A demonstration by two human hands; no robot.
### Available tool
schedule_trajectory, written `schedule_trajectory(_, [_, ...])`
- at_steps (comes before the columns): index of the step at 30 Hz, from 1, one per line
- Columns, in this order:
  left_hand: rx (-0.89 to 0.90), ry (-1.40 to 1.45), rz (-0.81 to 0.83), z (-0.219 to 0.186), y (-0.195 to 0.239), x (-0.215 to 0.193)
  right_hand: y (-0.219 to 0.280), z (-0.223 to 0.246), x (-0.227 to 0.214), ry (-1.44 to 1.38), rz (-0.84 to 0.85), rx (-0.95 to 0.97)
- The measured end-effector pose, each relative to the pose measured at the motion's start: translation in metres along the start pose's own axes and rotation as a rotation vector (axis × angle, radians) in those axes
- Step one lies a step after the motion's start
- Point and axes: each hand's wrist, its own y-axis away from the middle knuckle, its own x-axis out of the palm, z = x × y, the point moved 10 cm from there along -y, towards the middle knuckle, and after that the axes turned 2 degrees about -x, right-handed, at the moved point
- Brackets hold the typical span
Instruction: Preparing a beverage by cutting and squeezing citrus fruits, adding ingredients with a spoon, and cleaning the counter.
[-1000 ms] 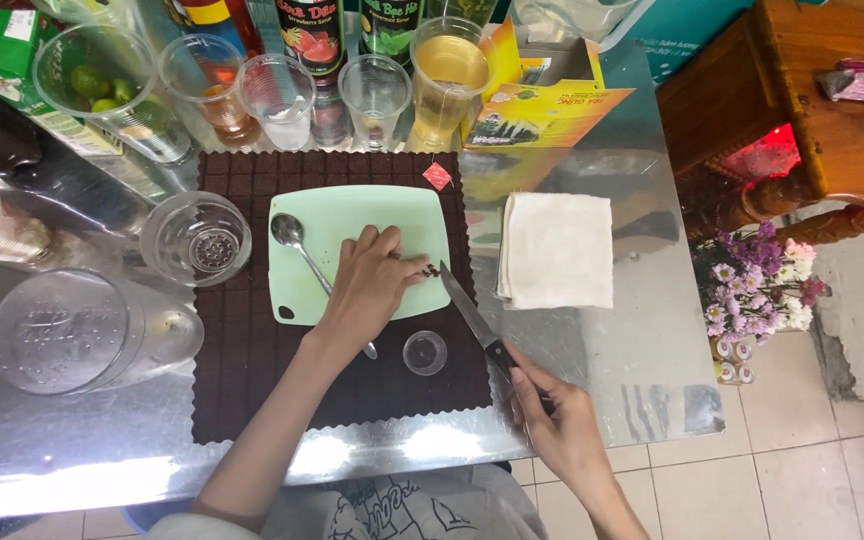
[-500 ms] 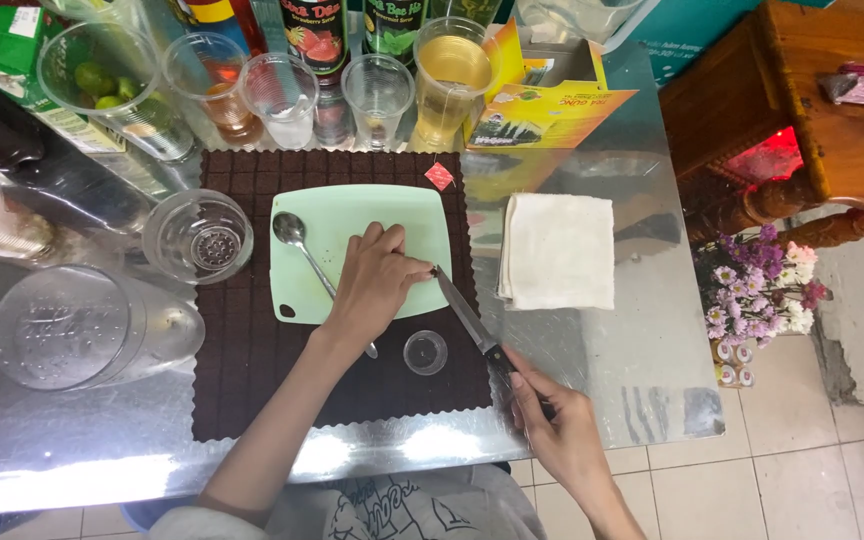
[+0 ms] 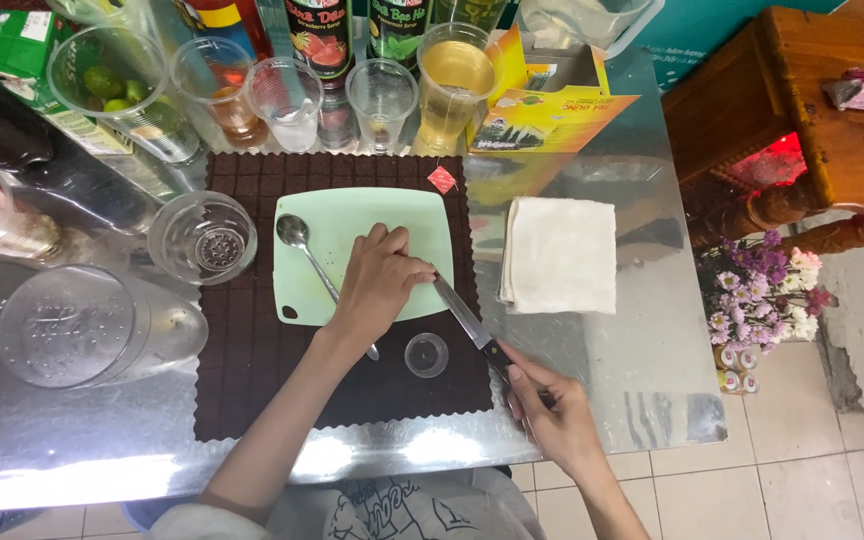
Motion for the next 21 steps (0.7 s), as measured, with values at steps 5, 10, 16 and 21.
schedule_trajectory(5, [0.123,0.058,-0.187,-0.014,0.004,-0.021,0.0,0.007,-0.007,-0.041,0.006,-0.044])
schedule_trajectory(10, [0.21,0.081,-0.337,-0.039,0.01,-0.07,0.003,0.033,-0.016,-0.023,0.067,-0.104])
schedule_trajectory(16, [0.201,0.025,-0.538,-0.069,0.046,-0.178,0.005,0.11,-0.003,0.1,0.18,-0.287])
schedule_trajectory(21, [0.026,-0.104,-0.68,-0.053,0.109,-0.264,0.01,0.187,0.057,0.206,0.329,-0.346])
